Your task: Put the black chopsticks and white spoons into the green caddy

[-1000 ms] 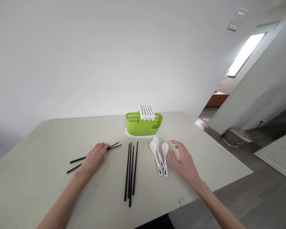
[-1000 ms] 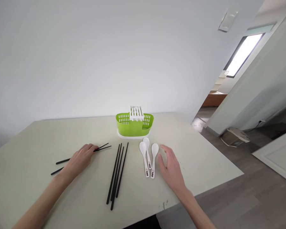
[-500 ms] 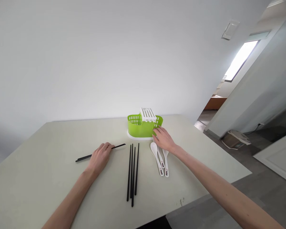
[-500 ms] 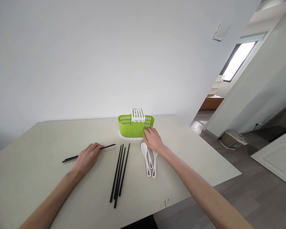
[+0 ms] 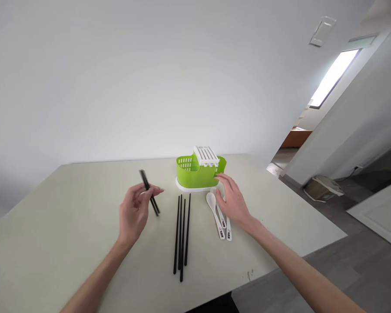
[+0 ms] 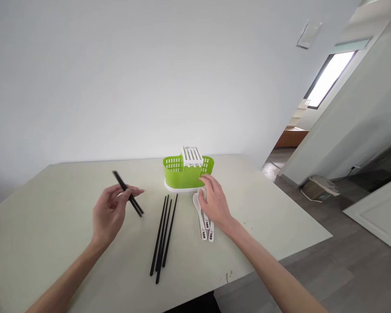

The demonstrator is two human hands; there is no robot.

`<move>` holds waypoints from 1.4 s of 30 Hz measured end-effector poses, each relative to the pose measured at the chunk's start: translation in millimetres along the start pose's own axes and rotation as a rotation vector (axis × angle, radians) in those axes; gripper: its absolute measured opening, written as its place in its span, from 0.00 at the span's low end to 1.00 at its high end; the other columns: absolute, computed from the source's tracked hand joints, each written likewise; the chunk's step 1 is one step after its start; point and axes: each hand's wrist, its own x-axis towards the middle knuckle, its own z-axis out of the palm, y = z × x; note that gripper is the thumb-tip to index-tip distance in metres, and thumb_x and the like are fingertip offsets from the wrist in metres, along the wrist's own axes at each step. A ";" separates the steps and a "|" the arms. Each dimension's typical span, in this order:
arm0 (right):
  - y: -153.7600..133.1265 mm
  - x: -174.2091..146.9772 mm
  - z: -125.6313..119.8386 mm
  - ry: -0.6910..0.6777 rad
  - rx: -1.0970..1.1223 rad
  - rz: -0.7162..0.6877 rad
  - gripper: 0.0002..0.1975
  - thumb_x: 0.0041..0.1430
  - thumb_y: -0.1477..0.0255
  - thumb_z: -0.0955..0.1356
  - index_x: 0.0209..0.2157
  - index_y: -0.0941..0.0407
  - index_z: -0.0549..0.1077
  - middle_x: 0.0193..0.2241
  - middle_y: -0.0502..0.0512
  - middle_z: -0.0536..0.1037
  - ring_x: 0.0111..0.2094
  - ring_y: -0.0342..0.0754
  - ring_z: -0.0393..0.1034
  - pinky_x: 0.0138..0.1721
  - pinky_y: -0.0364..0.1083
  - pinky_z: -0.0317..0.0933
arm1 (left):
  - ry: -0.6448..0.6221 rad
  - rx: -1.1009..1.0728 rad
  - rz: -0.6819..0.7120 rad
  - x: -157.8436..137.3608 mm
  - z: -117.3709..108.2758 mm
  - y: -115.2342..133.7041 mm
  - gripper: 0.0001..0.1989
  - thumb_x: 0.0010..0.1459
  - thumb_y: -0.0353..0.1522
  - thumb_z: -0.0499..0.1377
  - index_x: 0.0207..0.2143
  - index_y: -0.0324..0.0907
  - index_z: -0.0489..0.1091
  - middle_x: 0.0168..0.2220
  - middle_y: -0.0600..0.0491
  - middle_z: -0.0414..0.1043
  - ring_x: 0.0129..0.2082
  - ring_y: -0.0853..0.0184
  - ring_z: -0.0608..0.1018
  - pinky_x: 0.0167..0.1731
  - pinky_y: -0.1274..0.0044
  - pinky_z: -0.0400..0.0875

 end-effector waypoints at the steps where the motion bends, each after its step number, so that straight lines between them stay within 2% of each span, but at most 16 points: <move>1: -13.6 -5.9 -4.6 -0.037 0.055 -0.012 0.20 0.73 0.68 0.58 0.63 0.53 0.66 0.63 0.62 0.70 0.67 0.55 0.62 0.67 0.58 0.59 | 0.031 -0.138 -0.071 1.5 1.9 5.0 0.14 0.67 0.43 0.61 0.47 0.45 0.67 0.40 0.52 0.81 0.43 0.59 0.86 0.52 0.63 0.78; 3: -40.7 -14.5 -12.9 -0.184 0.167 -0.072 0.18 0.74 0.67 0.58 0.61 0.50 0.67 0.60 0.58 0.73 0.64 0.53 0.65 0.65 0.56 0.62 | 0.043 -0.366 -0.216 4.9 4.1 7.0 0.17 0.63 0.44 0.66 0.45 0.44 0.66 0.40 0.54 0.80 0.43 0.59 0.86 0.55 0.59 0.77; 6: -75.3 -20.6 -18.9 -0.435 0.303 -0.093 0.20 0.75 0.62 0.60 0.63 0.48 0.65 0.60 0.57 0.74 0.62 0.54 0.68 0.63 0.57 0.62 | 0.029 -0.579 -0.398 6.3 6.6 -6.3 0.21 0.56 0.43 0.72 0.42 0.44 0.66 0.39 0.55 0.78 0.47 0.57 0.85 0.59 0.58 0.75; 9: -96.6 -24.6 -14.5 -0.603 0.418 0.047 0.22 0.75 0.58 0.59 0.64 0.49 0.65 0.50 0.56 0.81 0.53 0.54 0.75 0.55 0.55 0.66 | 0.034 -0.671 -0.497 0.8 11.4 -25.2 0.23 0.52 0.42 0.74 0.41 0.44 0.66 0.39 0.55 0.78 0.50 0.56 0.84 0.61 0.58 0.74; 12: -103.1 -30.3 -3.5 -0.664 0.507 0.218 0.21 0.75 0.56 0.59 0.58 0.52 0.70 0.37 0.53 0.82 0.41 0.51 0.77 0.44 0.50 0.67 | 0.057 -0.712 -0.558 -7.2 17.3 -39.1 0.21 0.53 0.40 0.74 0.39 0.43 0.66 0.42 0.52 0.80 0.51 0.55 0.84 0.62 0.58 0.73; 15: -99.4 -35.1 7.5 -0.643 0.595 0.348 0.21 0.73 0.53 0.60 0.47 0.53 0.74 0.29 0.49 0.77 0.30 0.47 0.71 0.33 0.45 0.63 | 0.079 -0.740 -0.601 -13.4 21.5 -46.2 0.20 0.54 0.39 0.73 0.38 0.43 0.66 0.41 0.52 0.80 0.51 0.56 0.84 0.62 0.58 0.73; 17: -94.4 -36.2 11.9 -0.602 0.644 0.414 0.22 0.71 0.50 0.60 0.42 0.53 0.74 0.27 0.48 0.74 0.27 0.45 0.67 0.29 0.44 0.59 | 0.075 -0.734 -0.605 -16.1 22.9 -48.1 0.20 0.54 0.40 0.73 0.39 0.43 0.67 0.42 0.52 0.81 0.50 0.58 0.84 0.63 0.59 0.73; 22: -79.5 -32.6 12.6 -0.504 0.671 0.544 0.25 0.66 0.45 0.64 0.34 0.53 0.72 0.26 0.48 0.71 0.26 0.45 0.64 0.29 0.45 0.59 | 0.041 -0.746 -0.631 -21.0 25.1 -47.4 0.21 0.54 0.40 0.74 0.44 0.41 0.72 0.48 0.48 0.82 0.50 0.59 0.84 0.64 0.60 0.71; 26: -68.0 -29.7 14.2 -0.395 0.618 0.592 0.26 0.63 0.43 0.66 0.33 0.53 0.72 0.26 0.47 0.69 0.26 0.45 0.63 0.32 0.46 0.60 | 0.018 -0.753 -0.640 -25.0 27.7 -45.7 0.18 0.57 0.39 0.72 0.44 0.40 0.73 0.51 0.45 0.82 0.53 0.57 0.83 0.66 0.60 0.69; 30: -64.7 -27.3 16.4 -0.329 0.671 0.633 0.27 0.60 0.42 0.68 0.33 0.53 0.73 0.25 0.47 0.69 0.28 0.47 0.65 0.36 0.47 0.63 | 0.053 -0.771 -0.677 -25.5 28.6 -46.2 0.17 0.58 0.36 0.72 0.46 0.38 0.74 0.50 0.43 0.82 0.54 0.58 0.82 0.66 0.63 0.69; 36: -69.3 -22.1 11.1 -0.290 0.831 0.667 0.27 0.54 0.43 0.73 0.34 0.54 0.76 0.28 0.49 0.70 0.33 0.48 0.67 0.43 0.49 0.67 | 0.065 -0.790 -0.714 -21.6 26.6 -50.8 0.15 0.60 0.32 0.70 0.48 0.37 0.77 0.51 0.43 0.82 0.55 0.60 0.82 0.65 0.66 0.70; 42: -66.8 -24.4 15.7 -0.283 0.859 0.692 0.29 0.50 0.42 0.75 0.37 0.55 0.78 0.29 0.51 0.73 0.34 0.48 0.68 0.45 0.51 0.69 | 0.062 -0.753 -0.723 -18.8 26.5 -50.7 0.10 0.60 0.32 0.70 0.42 0.36 0.81 0.56 0.44 0.79 0.53 0.62 0.82 0.63 0.68 0.74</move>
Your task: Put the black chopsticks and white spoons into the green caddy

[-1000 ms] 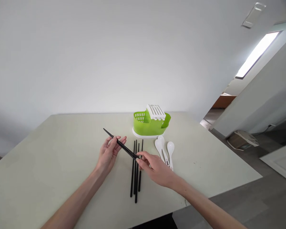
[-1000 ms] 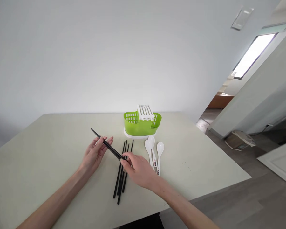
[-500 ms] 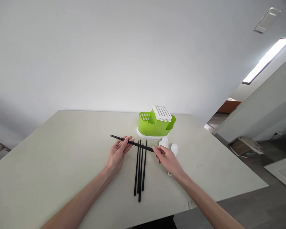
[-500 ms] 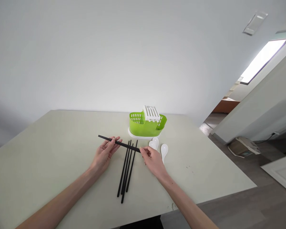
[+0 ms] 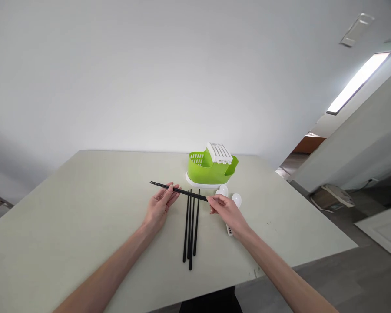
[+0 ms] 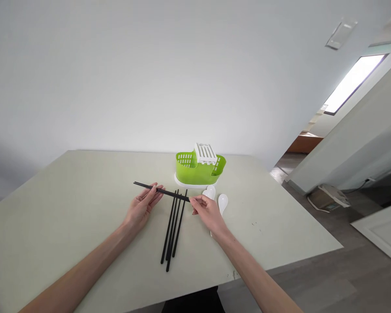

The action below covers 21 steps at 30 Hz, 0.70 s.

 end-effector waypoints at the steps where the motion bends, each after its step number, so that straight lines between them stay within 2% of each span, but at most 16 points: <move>1: 2.3 0.5 -0.1 0.000 -0.002 -0.001 0.30 0.50 0.42 0.74 0.37 0.55 0.79 0.29 0.51 0.73 0.34 0.48 0.68 0.45 0.51 0.69 | 0.015 0.002 0.008 0.1 0.6 -0.1 0.09 0.59 0.32 0.71 0.41 0.36 0.81 0.55 0.45 0.79 0.51 0.63 0.83 0.62 0.69 0.75; 5: 10.0 2.0 -1.2 0.009 -0.023 -0.012 0.29 0.52 0.43 0.74 0.37 0.55 0.79 0.28 0.50 0.74 0.34 0.48 0.69 0.45 0.50 0.68 | 0.065 -0.002 0.019 1.2 2.4 -0.8 0.06 0.57 0.30 0.72 0.35 0.36 0.82 0.54 0.47 0.80 0.42 0.69 0.84 0.58 0.71 0.78; 10: 7.8 1.1 -0.8 -0.008 -0.022 -0.024 0.28 0.53 0.44 0.73 0.36 0.56 0.78 0.26 0.50 0.74 0.33 0.48 0.70 0.44 0.50 0.68 | 0.069 -0.023 -0.011 4.5 1.3 1.6 0.06 0.54 0.29 0.73 0.32 0.35 0.82 0.36 0.51 0.82 0.36 0.72 0.83 0.52 0.77 0.80; 14: 3.9 -1.1 -7.0 -0.013 0.037 -0.119 0.28 0.57 0.46 0.73 0.47 0.54 0.75 0.33 0.51 0.77 0.34 0.48 0.73 0.44 0.51 0.70 | 0.098 -0.053 -0.021 6.6 -0.4 5.5 0.05 0.55 0.28 0.73 0.31 0.35 0.81 0.33 0.53 0.81 0.34 0.73 0.82 0.48 0.80 0.81; 17: 10.5 1.0 -31.0 0.092 -0.018 -0.203 0.27 0.60 0.49 0.72 0.53 0.52 0.71 0.38 0.52 0.78 0.35 0.49 0.76 0.43 0.52 0.71 | 0.138 -0.080 -0.017 8.0 -1.1 8.4 0.04 0.57 0.26 0.71 0.30 0.35 0.81 0.33 0.52 0.81 0.34 0.73 0.82 0.47 0.80 0.81; 21: 42.7 11.4 -95.0 0.357 -0.057 -0.263 0.25 0.62 0.51 0.71 0.53 0.52 0.70 0.38 0.52 0.79 0.33 0.48 0.75 0.44 0.53 0.71 | 0.173 -0.096 -0.015 10.5 -1.5 12.5 0.05 0.61 0.23 0.68 0.30 0.34 0.80 0.34 0.52 0.81 0.34 0.74 0.83 0.47 0.80 0.82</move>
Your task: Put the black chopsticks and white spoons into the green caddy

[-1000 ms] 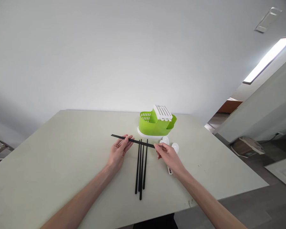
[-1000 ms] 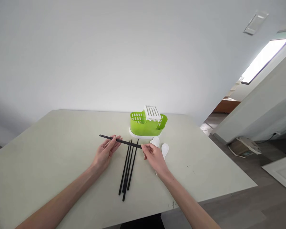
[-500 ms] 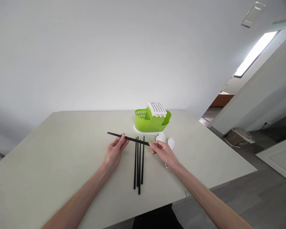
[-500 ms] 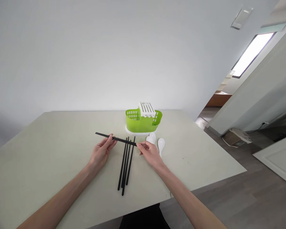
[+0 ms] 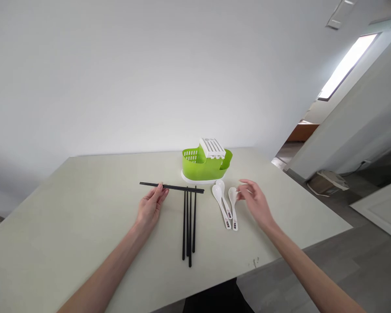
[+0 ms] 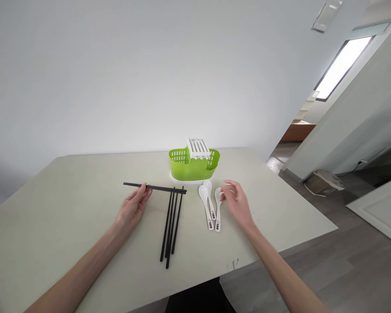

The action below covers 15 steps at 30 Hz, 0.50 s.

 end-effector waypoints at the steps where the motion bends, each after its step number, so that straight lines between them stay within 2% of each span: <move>1: 13.6 5.6 -16.5 0.075 -0.014 -0.005 0.25 0.61 0.51 0.71 0.52 0.52 0.70 0.37 0.52 0.79 0.32 0.48 0.75 0.43 0.53 0.71 | 0.007 -0.002 0.001 0.6 0.1 0.8 0.05 0.61 0.23 0.67 0.31 0.34 0.80 0.34 0.51 0.81 0.34 0.74 0.83 0.47 0.80 0.82; 4: 53.9 17.0 -61.1 0.260 -0.097 0.080 0.23 0.59 0.54 0.71 0.48 0.53 0.71 0.36 0.52 0.78 0.30 0.47 0.74 0.39 0.51 0.71 | 0.020 -0.001 0.010 2.4 0.0 2.5 0.05 0.62 0.22 0.66 0.32 0.34 0.80 0.35 0.51 0.81 0.34 0.74 0.83 0.47 0.80 0.82; 6: 74.4 19.4 -80.2 0.334 -0.126 0.126 0.21 0.57 0.55 0.70 0.46 0.54 0.70 0.34 0.52 0.78 0.29 0.47 0.74 0.37 0.50 0.70 | 0.017 0.008 0.020 4.2 -0.5 3.9 0.04 0.62 0.22 0.66 0.32 0.34 0.80 0.35 0.50 0.81 0.34 0.73 0.83 0.47 0.80 0.82; 8: 87.0 19.5 -88.4 0.322 -0.141 0.121 0.21 0.58 0.56 0.69 0.47 0.54 0.70 0.33 0.52 0.78 0.28 0.48 0.74 0.36 0.50 0.69 | 0.027 0.014 0.050 7.5 -0.6 7.6 0.03 0.62 0.22 0.66 0.33 0.34 0.79 0.35 0.50 0.81 0.34 0.73 0.84 0.48 0.80 0.82; 11: 92.6 18.9 -86.9 0.216 -0.242 0.080 0.20 0.60 0.56 0.67 0.48 0.54 0.70 0.33 0.53 0.80 0.30 0.49 0.75 0.40 0.51 0.68 | 0.092 -0.003 0.129 15.5 3.3 21.5 0.04 0.61 0.20 0.66 0.33 0.35 0.78 0.36 0.51 0.82 0.34 0.74 0.84 0.50 0.80 0.81; 15: 89.7 19.4 -81.9 0.121 -0.291 0.049 0.19 0.62 0.57 0.65 0.49 0.54 0.70 0.33 0.54 0.81 0.31 0.50 0.76 0.43 0.52 0.67 | 0.134 0.009 0.236 29.0 25.1 52.6 0.04 0.61 0.22 0.67 0.36 0.36 0.78 0.36 0.52 0.81 0.37 0.75 0.84 0.53 0.82 0.79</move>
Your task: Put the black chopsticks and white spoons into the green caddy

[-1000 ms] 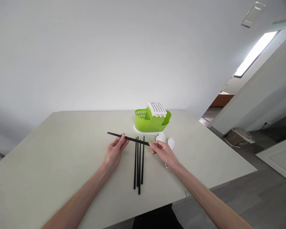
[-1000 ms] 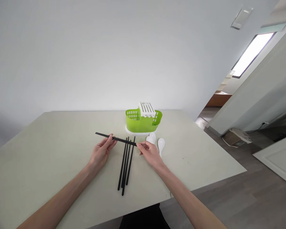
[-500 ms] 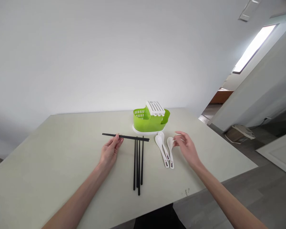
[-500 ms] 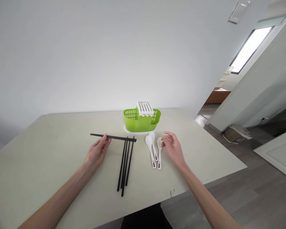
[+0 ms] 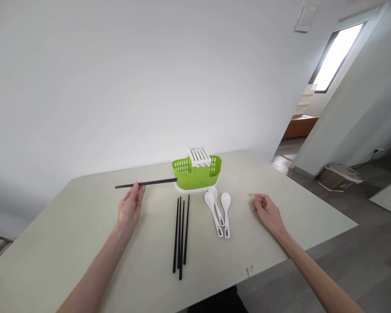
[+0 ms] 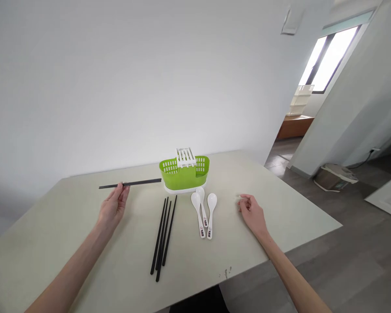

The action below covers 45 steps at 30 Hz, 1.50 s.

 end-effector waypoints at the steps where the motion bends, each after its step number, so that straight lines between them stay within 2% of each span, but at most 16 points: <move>1: -0.7 0.0 0.0 -0.003 0.013 -0.001 0.19 0.62 0.57 0.64 0.49 0.54 0.70 0.34 0.54 0.81 0.31 0.50 0.76 0.43 0.52 0.67 | -0.010 0.019 0.042 4.1 9.4 7.3 0.03 0.61 0.23 0.68 0.36 0.36 0.78 0.35 0.52 0.81 0.38 0.74 0.84 0.54 0.81 0.79; 3: -1.7 -0.3 -0.5 -0.006 0.036 0.002 0.19 0.62 0.58 0.64 0.49 0.54 0.70 0.34 0.54 0.81 0.31 0.50 0.76 0.42 0.51 0.67 | -0.056 0.079 0.157 11.7 31.5 20.6 0.04 0.59 0.26 0.70 0.34 0.37 0.78 0.36 0.52 0.81 0.39 0.73 0.84 0.56 0.79 0.78; 6: -4.0 -1.4 -1.1 -0.008 0.049 0.015 0.19 0.63 0.58 0.64 0.49 0.54 0.70 0.34 0.54 0.81 0.31 0.50 0.76 0.42 0.51 0.66 | -0.169 0.236 0.357 21.1 68.7 34.2 0.09 0.55 0.32 0.74 0.33 0.36 0.79 0.37 0.50 0.81 0.40 0.70 0.84 0.58 0.73 0.78; 9: -7.2 -2.5 -1.1 -0.006 0.060 0.023 0.18 0.64 0.57 0.63 0.48 0.53 0.70 0.34 0.53 0.81 0.31 0.50 0.76 0.43 0.51 0.66 | -0.280 0.452 0.471 26.7 104.1 37.6 0.16 0.51 0.38 0.75 0.36 0.36 0.81 0.39 0.47 0.83 0.40 0.64 0.85 0.56 0.68 0.79; 13: -10.4 -3.2 -1.4 -0.013 0.078 0.025 0.19 0.63 0.56 0.63 0.48 0.53 0.70 0.34 0.54 0.82 0.33 0.51 0.76 0.43 0.51 0.66 | -0.432 0.816 0.514 30.6 139.8 27.4 0.17 0.50 0.41 0.74 0.36 0.38 0.82 0.38 0.45 0.84 0.38 0.58 0.85 0.51 0.63 0.80; 16: -12.0 -3.5 -1.6 -0.026 0.103 0.020 0.19 0.64 0.55 0.63 0.48 0.53 0.70 0.35 0.54 0.81 0.32 0.51 0.76 0.42 0.51 0.66 | -0.524 1.056 0.561 35.1 157.6 14.0 0.15 0.52 0.41 0.72 0.37 0.40 0.82 0.36 0.47 0.85 0.39 0.57 0.85 0.49 0.66 0.79; 20: -14.6 -3.6 -1.5 -0.027 0.103 0.015 0.18 0.65 0.55 0.63 0.47 0.52 0.70 0.34 0.53 0.81 0.32 0.51 0.76 0.42 0.51 0.66 | -0.593 1.260 0.624 45.7 174.4 -3.3 0.15 0.52 0.44 0.71 0.36 0.44 0.82 0.35 0.50 0.85 0.41 0.57 0.85 0.47 0.70 0.77; 27: -19.5 -2.8 -1.1 -0.039 0.130 0.030 0.19 0.64 0.54 0.63 0.47 0.52 0.70 0.33 0.53 0.81 0.31 0.52 0.75 0.41 0.51 0.66 | -0.620 1.431 0.645 66.1 192.1 -22.2 0.18 0.50 0.48 0.71 0.36 0.44 0.81 0.35 0.49 0.85 0.38 0.55 0.84 0.44 0.68 0.75; 36: -23.9 -2.4 -1.9 -0.033 0.118 0.054 0.18 0.63 0.55 0.64 0.45 0.52 0.71 0.33 0.54 0.82 0.31 0.52 0.76 0.40 0.51 0.67 | -0.570 1.388 0.632 75.4 194.4 -34.8 0.14 0.52 0.42 0.69 0.36 0.44 0.81 0.36 0.48 0.85 0.42 0.56 0.84 0.46 0.70 0.75; 41: -22.1 -3.1 -1.6 -0.032 0.113 0.054 0.18 0.64 0.55 0.64 0.46 0.52 0.71 0.32 0.54 0.81 0.31 0.51 0.76 0.40 0.51 0.66 | -0.575 1.364 0.634 71.5 185.2 -35.9 0.15 0.54 0.42 0.68 0.41 0.43 0.80 0.40 0.48 0.85 0.42 0.57 0.83 0.47 0.70 0.74; 43: -19.6 -3.2 -1.0 -0.029 0.111 0.047 0.18 0.64 0.55 0.64 0.47 0.52 0.71 0.32 0.53 0.81 0.30 0.51 0.76 0.40 0.51 0.67 | -0.577 1.320 0.644 66.6 175.8 -33.9 0.17 0.56 0.43 0.68 0.44 0.44 0.79 0.41 0.48 0.84 0.42 0.59 0.82 0.47 0.70 0.73; 45: -16.4 -2.9 -0.3 -0.028 0.113 0.033 0.18 0.64 0.54 0.64 0.47 0.52 0.71 0.33 0.53 0.81 0.31 0.51 0.76 0.40 0.51 0.67 | -0.526 1.234 0.690 59.6 162.3 -31.1 0.18 0.59 0.44 0.65 0.47 0.44 0.78 0.45 0.47 0.82 0.42 0.60 0.81 0.44 0.72 0.73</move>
